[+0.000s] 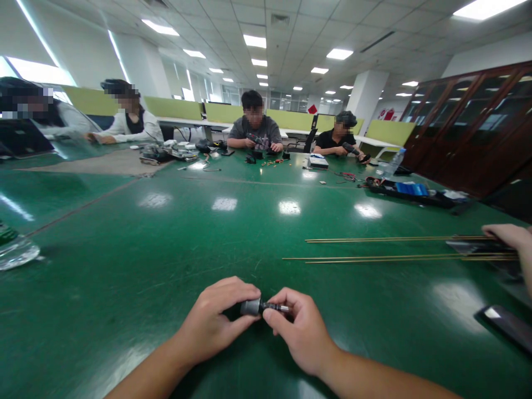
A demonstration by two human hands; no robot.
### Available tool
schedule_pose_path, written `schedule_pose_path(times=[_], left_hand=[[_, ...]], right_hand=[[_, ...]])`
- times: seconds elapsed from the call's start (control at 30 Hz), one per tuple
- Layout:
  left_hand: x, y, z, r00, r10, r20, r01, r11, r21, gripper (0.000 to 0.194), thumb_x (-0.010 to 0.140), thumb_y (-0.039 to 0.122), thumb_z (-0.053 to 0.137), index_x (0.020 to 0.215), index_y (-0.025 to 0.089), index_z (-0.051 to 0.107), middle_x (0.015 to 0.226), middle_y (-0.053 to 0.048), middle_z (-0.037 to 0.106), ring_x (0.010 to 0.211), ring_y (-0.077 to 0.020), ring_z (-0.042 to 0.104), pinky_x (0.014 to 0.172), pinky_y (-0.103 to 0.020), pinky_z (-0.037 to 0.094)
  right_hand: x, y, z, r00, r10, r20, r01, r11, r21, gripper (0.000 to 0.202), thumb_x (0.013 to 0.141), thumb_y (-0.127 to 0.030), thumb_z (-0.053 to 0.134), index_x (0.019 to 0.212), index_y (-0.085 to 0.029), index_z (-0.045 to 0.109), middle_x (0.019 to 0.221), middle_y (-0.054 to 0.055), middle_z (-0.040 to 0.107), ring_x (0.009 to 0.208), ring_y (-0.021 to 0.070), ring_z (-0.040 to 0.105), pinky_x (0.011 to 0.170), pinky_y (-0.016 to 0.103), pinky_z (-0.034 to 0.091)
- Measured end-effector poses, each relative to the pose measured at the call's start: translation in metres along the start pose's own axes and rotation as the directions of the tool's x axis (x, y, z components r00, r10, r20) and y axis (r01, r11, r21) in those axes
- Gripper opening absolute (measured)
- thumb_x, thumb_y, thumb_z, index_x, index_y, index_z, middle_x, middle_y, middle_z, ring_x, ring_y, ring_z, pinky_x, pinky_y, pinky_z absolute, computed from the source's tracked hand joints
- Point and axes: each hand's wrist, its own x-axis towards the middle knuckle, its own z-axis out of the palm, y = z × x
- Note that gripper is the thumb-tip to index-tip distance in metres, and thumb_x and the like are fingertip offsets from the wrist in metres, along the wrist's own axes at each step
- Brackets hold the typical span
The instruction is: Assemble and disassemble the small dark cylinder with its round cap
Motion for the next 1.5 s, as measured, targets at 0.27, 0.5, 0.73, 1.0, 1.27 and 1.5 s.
schedule_pose_path(times=[0.27,0.5,0.73,1.0,1.27,1.5], left_hand=[[-0.0003,-0.0016,-0.0004,1.0,0.0,0.0,0.0,1.0,0.013,0.041,0.078,0.013,0.077,0.116,0.023,0.066,0.104,-0.006,0.073,0.096,-0.0201,0.067,0.085,-0.035,0.055],[-0.0016,0.0001,-0.0017,1.0,-0.006,-0.008,0.006,1.0,0.017,0.042,0.078,0.012,0.077,0.116,0.023,0.066,0.105,-0.007,0.073,0.096,-0.0205,0.067,0.085,-0.035,0.055],[-0.001,-0.0009,-0.0017,1.0,-0.009,-0.007,0.009,1.0,0.013,0.04,0.079,0.012,0.076,0.116,0.022,0.067,0.104,-0.009,0.073,0.097,-0.0219,0.067,0.085,-0.037,0.056],[-0.0008,-0.0004,-0.0038,1.0,-0.016,-0.002,0.016,1.0,0.02,0.041,0.079,0.012,0.076,0.117,0.023,0.066,0.105,-0.008,0.073,0.097,-0.0216,0.067,0.086,-0.037,0.055],[0.0003,-0.0003,-0.0041,1.0,-0.007,-0.005,0.007,1.0,0.007,0.041,0.078,0.012,0.077,0.116,0.022,0.066,0.105,-0.007,0.073,0.096,-0.0203,0.067,0.085,-0.036,0.055],[-0.001,-0.0009,-0.0048,1.0,-0.007,-0.007,0.007,1.0,0.007,0.042,0.078,0.012,0.078,0.117,0.023,0.066,0.106,-0.007,0.073,0.097,-0.0204,0.067,0.085,-0.035,0.055]], right_hand=[[0.0008,-0.0002,0.0,1.0,0.007,-0.007,-0.008,1.0,-0.024,0.015,0.087,-0.03,0.068,0.085,-0.015,0.065,0.064,-0.002,0.057,0.059,0.0128,0.051,0.055,0.025,0.034],[-0.0003,0.0006,0.0001,1.0,0.009,-0.007,-0.009,1.0,-0.009,0.017,0.087,-0.031,0.068,0.086,-0.015,0.064,0.065,-0.002,0.057,0.059,0.0128,0.051,0.056,0.025,0.035],[0.0001,-0.0021,0.0006,1.0,0.012,-0.007,-0.012,1.0,0.009,0.019,0.087,-0.033,0.069,0.085,-0.015,0.063,0.065,-0.002,0.057,0.058,0.0125,0.051,0.056,0.024,0.036],[-0.0003,-0.0037,0.001,1.0,0.022,0.002,-0.022,0.998,0.056,0.022,0.087,-0.035,0.069,0.084,-0.015,0.062,0.065,-0.002,0.058,0.058,0.0117,0.051,0.056,0.024,0.038],[-0.0003,-0.0051,0.001,1.0,0.022,0.0,-0.022,0.998,0.063,0.019,0.087,-0.033,0.069,0.084,-0.015,0.062,0.063,-0.002,0.057,0.057,0.0115,0.05,0.057,0.024,0.039],[-0.0006,-0.0049,0.0004,1.0,0.022,-0.002,-0.022,0.997,0.071,0.021,0.087,-0.034,0.069,0.083,-0.015,0.063,0.063,-0.002,0.057,0.057,0.0115,0.05,0.057,0.024,0.039]])
